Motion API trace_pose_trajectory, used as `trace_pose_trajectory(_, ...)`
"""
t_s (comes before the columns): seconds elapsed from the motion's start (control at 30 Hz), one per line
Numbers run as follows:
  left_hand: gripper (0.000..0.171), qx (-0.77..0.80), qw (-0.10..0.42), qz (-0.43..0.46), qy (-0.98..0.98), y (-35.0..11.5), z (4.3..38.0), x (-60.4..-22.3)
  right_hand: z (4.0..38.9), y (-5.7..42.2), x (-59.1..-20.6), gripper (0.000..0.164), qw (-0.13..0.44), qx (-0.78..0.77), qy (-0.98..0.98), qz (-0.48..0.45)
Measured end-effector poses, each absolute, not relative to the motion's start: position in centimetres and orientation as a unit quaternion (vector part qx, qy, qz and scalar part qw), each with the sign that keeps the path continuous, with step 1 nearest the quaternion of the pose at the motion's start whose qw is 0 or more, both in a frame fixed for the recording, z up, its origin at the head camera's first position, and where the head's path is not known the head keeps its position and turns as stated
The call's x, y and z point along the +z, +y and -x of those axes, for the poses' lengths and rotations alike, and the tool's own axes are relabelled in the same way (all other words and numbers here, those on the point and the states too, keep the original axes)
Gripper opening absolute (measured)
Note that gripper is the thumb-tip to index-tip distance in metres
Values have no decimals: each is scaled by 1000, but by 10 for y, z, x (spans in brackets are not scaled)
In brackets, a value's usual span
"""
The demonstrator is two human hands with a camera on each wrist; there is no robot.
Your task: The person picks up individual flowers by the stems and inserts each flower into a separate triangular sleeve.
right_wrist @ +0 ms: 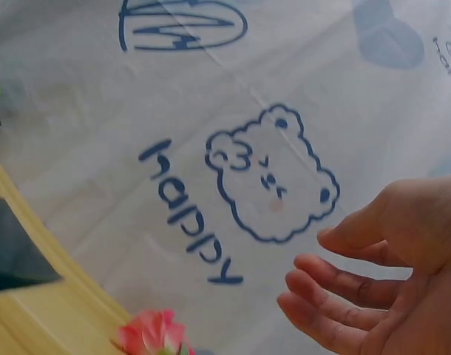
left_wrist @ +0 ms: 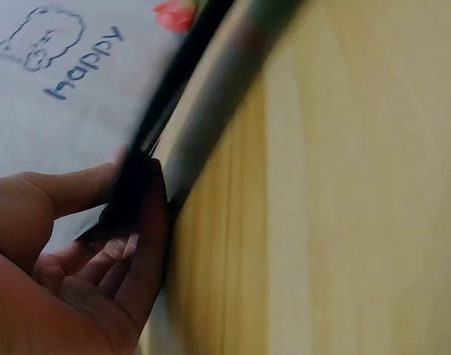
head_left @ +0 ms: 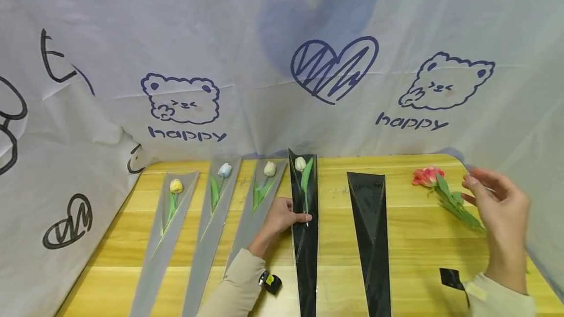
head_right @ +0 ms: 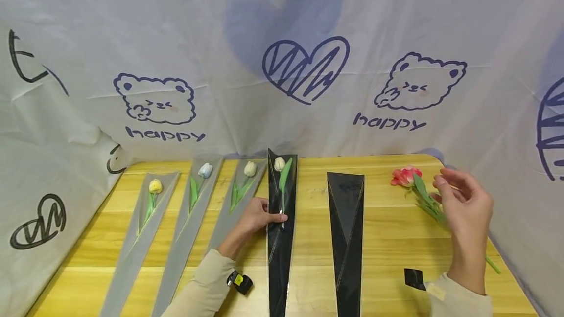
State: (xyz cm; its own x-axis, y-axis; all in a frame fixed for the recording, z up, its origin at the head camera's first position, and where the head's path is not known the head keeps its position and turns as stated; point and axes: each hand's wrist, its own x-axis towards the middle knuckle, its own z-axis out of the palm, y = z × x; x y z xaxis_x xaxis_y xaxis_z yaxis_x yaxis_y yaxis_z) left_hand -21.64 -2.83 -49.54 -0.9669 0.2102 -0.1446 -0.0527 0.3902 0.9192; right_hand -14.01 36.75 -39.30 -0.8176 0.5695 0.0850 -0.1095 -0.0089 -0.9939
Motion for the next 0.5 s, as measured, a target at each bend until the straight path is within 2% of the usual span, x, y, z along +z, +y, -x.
trace_pose_trajectory(0.07, 69, 519, 95, -62, 847, -25, 216, -494, 138, 375, -396, 17, 239, 689, -662, 171)
trace_pose_trajectory(0.17, 67, 467, 64, -84, 878, -23, 215, -490, 135, 386, -401, 19, 227, 677, -679, 168)
trace_pose_trajectory(0.33, 60, 387, 59, -82, 916, -30, 215, -475, 133, 399, -406, 16, 211, 576, -764, 199)
trace_pose_trajectory(0.4, 47, 350, 47, -73, 933, -31, 214, -467, 131, 404, -408, 14, 203, 520, -801, 218)
trace_pose_trajectory(0.5, 28, 320, 30, -80, 944, -22, 213, -454, 127, 414, -414, 25, 190, 449, -839, 242)
